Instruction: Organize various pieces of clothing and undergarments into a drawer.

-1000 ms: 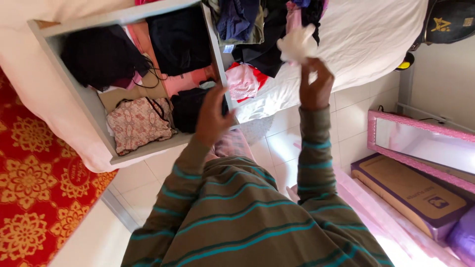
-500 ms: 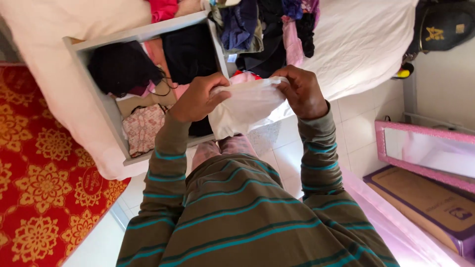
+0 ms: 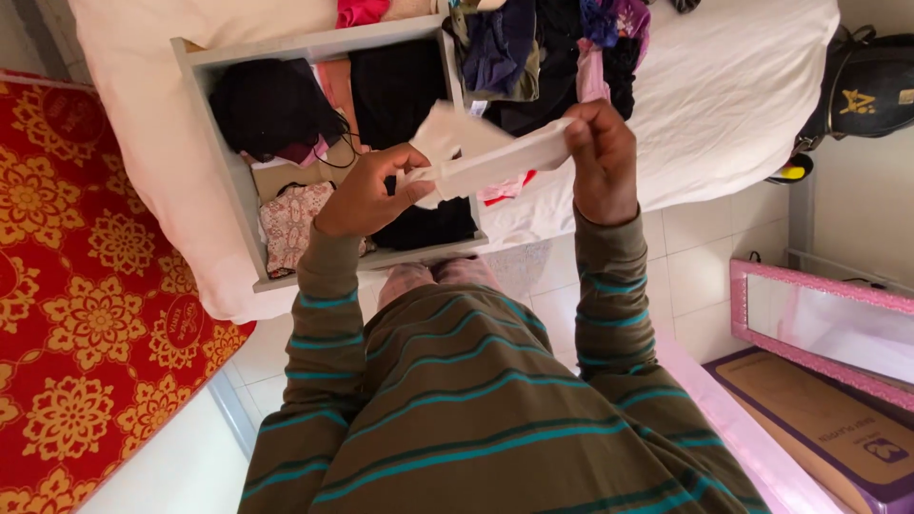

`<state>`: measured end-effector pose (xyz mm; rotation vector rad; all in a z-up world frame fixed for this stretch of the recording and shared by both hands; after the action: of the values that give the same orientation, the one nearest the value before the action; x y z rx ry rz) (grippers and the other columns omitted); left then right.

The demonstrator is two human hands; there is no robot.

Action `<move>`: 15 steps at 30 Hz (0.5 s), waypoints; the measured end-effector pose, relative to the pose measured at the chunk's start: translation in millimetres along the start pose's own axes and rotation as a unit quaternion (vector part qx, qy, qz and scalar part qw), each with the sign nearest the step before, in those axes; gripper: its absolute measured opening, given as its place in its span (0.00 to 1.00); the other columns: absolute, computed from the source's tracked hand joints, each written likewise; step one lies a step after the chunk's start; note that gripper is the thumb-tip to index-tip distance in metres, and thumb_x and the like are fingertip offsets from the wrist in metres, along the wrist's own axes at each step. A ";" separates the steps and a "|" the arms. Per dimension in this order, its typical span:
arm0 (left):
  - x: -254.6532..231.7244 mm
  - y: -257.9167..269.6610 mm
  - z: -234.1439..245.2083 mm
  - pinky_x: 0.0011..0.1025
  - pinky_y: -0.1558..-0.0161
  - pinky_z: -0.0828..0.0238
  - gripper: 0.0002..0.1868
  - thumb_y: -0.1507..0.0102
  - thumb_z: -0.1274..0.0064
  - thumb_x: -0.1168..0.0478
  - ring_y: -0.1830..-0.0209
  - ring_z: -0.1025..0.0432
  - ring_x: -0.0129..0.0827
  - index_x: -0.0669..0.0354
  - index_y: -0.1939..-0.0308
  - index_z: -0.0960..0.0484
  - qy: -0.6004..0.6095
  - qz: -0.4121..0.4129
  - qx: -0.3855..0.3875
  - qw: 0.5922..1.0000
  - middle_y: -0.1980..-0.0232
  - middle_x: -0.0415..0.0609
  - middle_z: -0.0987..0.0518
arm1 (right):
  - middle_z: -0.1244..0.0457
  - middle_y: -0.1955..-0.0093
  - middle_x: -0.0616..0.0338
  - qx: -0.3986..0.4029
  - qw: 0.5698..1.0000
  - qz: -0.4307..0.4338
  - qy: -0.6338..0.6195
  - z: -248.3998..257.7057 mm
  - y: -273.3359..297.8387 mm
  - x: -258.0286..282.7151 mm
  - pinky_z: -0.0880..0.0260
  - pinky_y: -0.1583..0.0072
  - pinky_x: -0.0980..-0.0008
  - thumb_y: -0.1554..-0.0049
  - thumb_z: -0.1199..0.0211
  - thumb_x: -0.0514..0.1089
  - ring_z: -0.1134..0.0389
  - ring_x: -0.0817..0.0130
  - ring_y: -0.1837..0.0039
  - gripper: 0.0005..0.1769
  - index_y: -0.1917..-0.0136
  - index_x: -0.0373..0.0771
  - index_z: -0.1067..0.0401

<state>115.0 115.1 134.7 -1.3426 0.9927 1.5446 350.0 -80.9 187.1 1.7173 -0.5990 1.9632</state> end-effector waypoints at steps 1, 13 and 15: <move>10.2 2.8 -2.0 0.29 0.51 0.28 0.14 0.30 0.41 0.60 0.56 0.28 0.28 0.66 0.47 0.24 0.083 0.022 0.024 0.996 0.55 0.46 0.23 | 0.42 0.56 0.69 -0.013 1.000 0.015 -0.003 0.5 -2.7 1.1 0.42 0.51 0.80 0.26 0.46 0.44 0.44 0.81 0.55 0.10 0.45 0.34 0.32; 47.0 27.1 -33.8 0.29 0.50 0.27 0.25 0.36 0.36 0.55 0.52 0.28 0.25 0.68 0.40 0.20 0.158 0.109 0.248 0.949 0.50 0.46 0.18 | 0.39 0.53 0.69 -0.044 0.996 0.065 -0.037 27.6 -32.5 -15.2 0.40 0.45 0.78 0.26 0.45 0.46 0.43 0.80 0.51 0.11 0.45 0.37 0.32; 58.1 31.8 -33.1 0.30 0.48 0.27 0.26 0.36 0.37 0.55 0.51 0.27 0.25 0.67 0.40 0.21 0.143 0.117 0.243 0.952 0.49 0.46 0.17 | 0.39 0.53 0.69 -0.048 0.996 0.064 -0.041 29.5 -32.0 -4.8 0.40 0.45 0.78 0.26 0.46 0.46 0.42 0.80 0.51 0.11 0.46 0.37 0.32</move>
<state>91.6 78.9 74.5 -1.1372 1.6431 1.1715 393.1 -73.2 186.8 1.7462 -0.8384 1.9227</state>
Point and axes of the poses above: each hand's wrist, its own y-axis away from the middle knuckle, its own z-axis out of the back of the hand, x = y × z, the point moved 3 cm from there along -y, towards the middle knuckle
